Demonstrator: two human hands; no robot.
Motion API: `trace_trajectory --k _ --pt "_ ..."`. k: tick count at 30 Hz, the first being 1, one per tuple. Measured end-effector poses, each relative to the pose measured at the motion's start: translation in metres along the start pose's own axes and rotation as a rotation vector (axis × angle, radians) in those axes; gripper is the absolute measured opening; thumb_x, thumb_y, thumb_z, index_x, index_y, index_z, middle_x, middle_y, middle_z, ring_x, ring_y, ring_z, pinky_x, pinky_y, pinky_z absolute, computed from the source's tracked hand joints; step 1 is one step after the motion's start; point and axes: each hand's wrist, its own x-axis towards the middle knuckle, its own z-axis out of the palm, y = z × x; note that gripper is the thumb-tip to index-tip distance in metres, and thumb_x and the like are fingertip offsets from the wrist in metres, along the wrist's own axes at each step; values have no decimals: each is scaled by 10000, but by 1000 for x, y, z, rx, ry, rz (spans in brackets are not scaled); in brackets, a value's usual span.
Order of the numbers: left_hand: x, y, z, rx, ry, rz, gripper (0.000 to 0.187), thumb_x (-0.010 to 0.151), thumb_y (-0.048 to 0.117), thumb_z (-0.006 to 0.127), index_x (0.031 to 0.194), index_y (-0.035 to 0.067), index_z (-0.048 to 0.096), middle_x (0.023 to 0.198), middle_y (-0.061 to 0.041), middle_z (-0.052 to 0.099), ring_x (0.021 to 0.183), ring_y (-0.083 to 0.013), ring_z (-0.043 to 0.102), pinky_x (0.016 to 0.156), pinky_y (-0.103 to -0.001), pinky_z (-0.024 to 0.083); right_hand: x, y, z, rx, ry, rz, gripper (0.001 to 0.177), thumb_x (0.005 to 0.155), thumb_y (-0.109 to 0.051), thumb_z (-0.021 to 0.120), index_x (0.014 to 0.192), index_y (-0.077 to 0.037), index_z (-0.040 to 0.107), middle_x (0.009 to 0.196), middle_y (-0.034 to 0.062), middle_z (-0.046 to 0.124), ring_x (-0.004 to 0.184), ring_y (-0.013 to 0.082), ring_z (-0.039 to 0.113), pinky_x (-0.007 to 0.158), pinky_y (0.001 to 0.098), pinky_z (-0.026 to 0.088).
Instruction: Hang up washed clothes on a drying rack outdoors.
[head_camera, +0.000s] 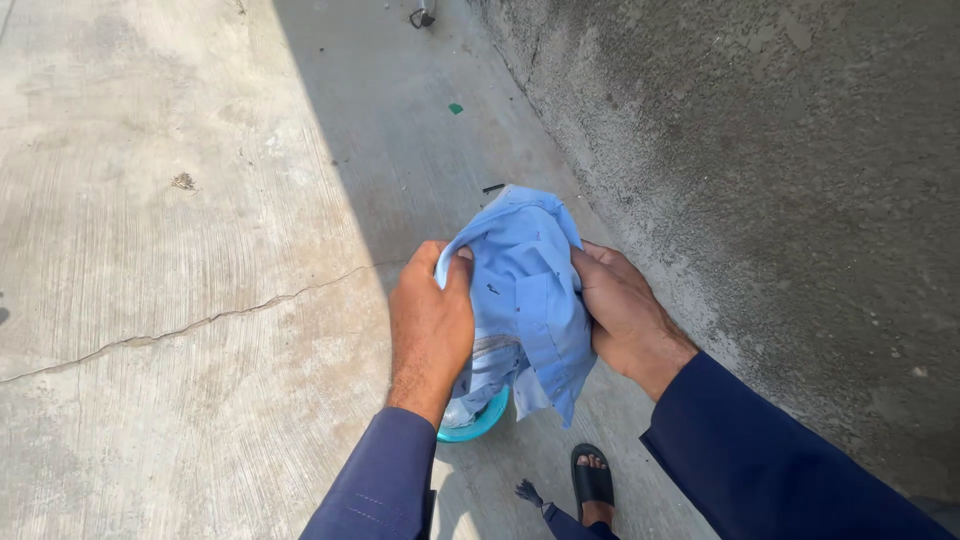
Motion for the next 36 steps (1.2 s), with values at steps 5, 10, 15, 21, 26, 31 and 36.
trace_trajectory --k 5,10,15,21,26,31,36 --pt "-28 79 -25 -118 -2 89 283 971 291 575 1063 62 714 966 -126 771 921 -253 739 829 -388 541 -52 -55 -20 104 115 19 339 1000 -267 525 1210 -53 685 1158 81 731 1040 144 686 941 322 551" --pt "-53 136 -40 -219 -39 46 278 982 266 557 1097 70 716 973 -74 769 913 -174 716 834 -339 533 -90 -79 -23 56 90 -28 359 1010 -198 530 1280 20 623 1149 89 691 1093 142 649 1016 336 529" --pt "-64 165 -35 -585 -128 -20 326 988 231 573 1131 -25 714 933 -91 731 814 -135 656 730 -299 551 -139 -100 -10 35 -105 -89 535 969 -401 503 1390 -76 560 1093 82 667 1053 149 620 955 348 502" --pt "-88 205 -34 -529 -296 -45 489 909 175 675 1359 8 580 971 -155 718 793 -191 676 678 -345 584 -165 -119 -10 -282 -221 -163 523 851 -198 712 1341 -83 567 1180 30 702 1188 99 629 1009 314 500" --pt "-116 202 -32 -735 -368 132 828 875 149 740 1547 44 268 1169 -213 675 1007 -246 680 871 -375 573 -150 -122 -22 -89 -214 -307 372 980 -226 618 1282 -9 627 1174 64 709 1095 146 655 940 337 549" --pt "-124 177 -15 -186 -317 691 1184 821 148 929 1626 5 71 1443 -337 471 1330 -342 492 1078 -436 442 -147 -137 -27 133 -128 -303 331 1006 -208 564 1249 10 620 1151 85 710 1048 140 684 905 322 583" --pt "-119 165 -18 -295 -85 379 339 956 105 576 1257 15 703 1115 -88 791 1044 -146 747 949 -310 572 -156 -154 -21 5 -144 -268 334 975 -212 602 1236 -5 625 1106 84 724 1015 124 709 918 315 581"
